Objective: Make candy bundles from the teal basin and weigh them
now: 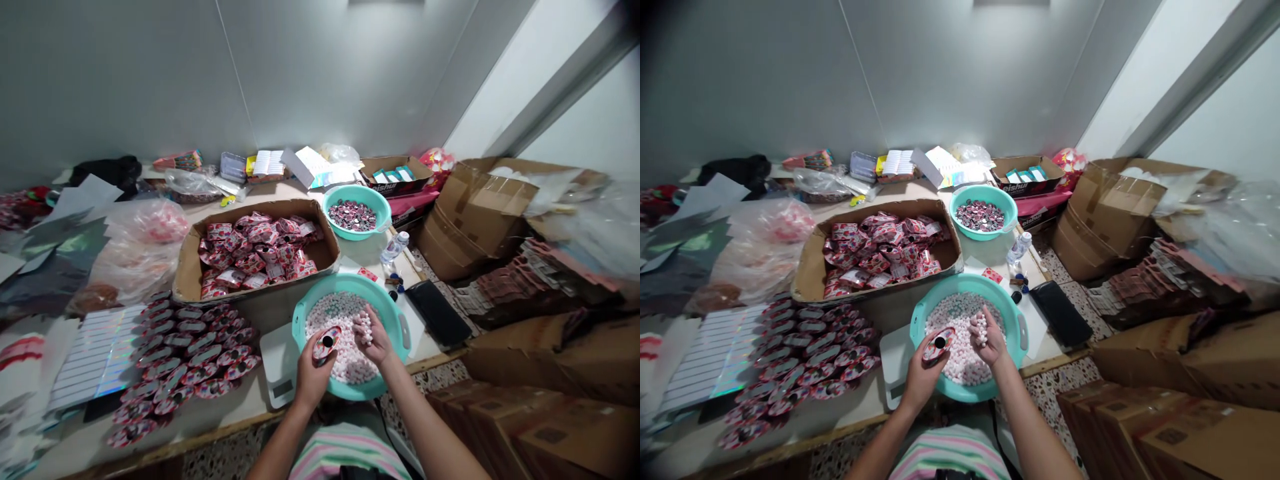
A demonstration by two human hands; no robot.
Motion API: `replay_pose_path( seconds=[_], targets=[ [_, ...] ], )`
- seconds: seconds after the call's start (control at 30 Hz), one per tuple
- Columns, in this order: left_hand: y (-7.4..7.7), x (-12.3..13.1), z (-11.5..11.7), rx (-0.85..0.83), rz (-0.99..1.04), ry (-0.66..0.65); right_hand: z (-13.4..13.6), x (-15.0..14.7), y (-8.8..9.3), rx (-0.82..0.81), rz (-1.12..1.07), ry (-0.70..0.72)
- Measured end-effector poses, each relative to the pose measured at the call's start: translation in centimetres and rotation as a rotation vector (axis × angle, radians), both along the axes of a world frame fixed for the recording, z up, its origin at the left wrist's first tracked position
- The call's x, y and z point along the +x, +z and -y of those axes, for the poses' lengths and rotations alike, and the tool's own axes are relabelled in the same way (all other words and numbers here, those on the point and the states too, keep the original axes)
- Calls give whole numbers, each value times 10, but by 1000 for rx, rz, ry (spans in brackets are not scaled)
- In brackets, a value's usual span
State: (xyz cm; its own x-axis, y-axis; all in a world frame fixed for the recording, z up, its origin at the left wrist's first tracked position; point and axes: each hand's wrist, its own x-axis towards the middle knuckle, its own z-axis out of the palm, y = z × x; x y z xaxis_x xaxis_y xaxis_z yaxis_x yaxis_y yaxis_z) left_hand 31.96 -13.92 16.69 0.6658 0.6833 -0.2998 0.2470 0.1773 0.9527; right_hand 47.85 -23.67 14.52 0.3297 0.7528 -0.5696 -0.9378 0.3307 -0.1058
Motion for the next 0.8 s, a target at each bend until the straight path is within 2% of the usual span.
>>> replay_pose_path(
  seconds=[0.13,0.27,0.33,0.47,0.53,0.63,0.8],
  targets=[
    [2,1,0,-7,7,-7,0,1,2,29,-29,12],
    [6,1,1,-24,9,4,-1,-1,-8,9,-38,5],
    [7,0,0,-6,5,1,-1,-3,-15,-59,-34,25],
    [7,-5,-4,131,14,-68,1,-6,-24,-186,-83,130],
    [6,-6,-7,222,19,-86,1,-7,-23,-202,-98,110],
    [5,-5,-8,314,18,-92,0,-5,-14,-218,-149,-3],
    [8,4,-4,302,-45,-150,-13,2,20,-186,-118,-158]
  ],
)
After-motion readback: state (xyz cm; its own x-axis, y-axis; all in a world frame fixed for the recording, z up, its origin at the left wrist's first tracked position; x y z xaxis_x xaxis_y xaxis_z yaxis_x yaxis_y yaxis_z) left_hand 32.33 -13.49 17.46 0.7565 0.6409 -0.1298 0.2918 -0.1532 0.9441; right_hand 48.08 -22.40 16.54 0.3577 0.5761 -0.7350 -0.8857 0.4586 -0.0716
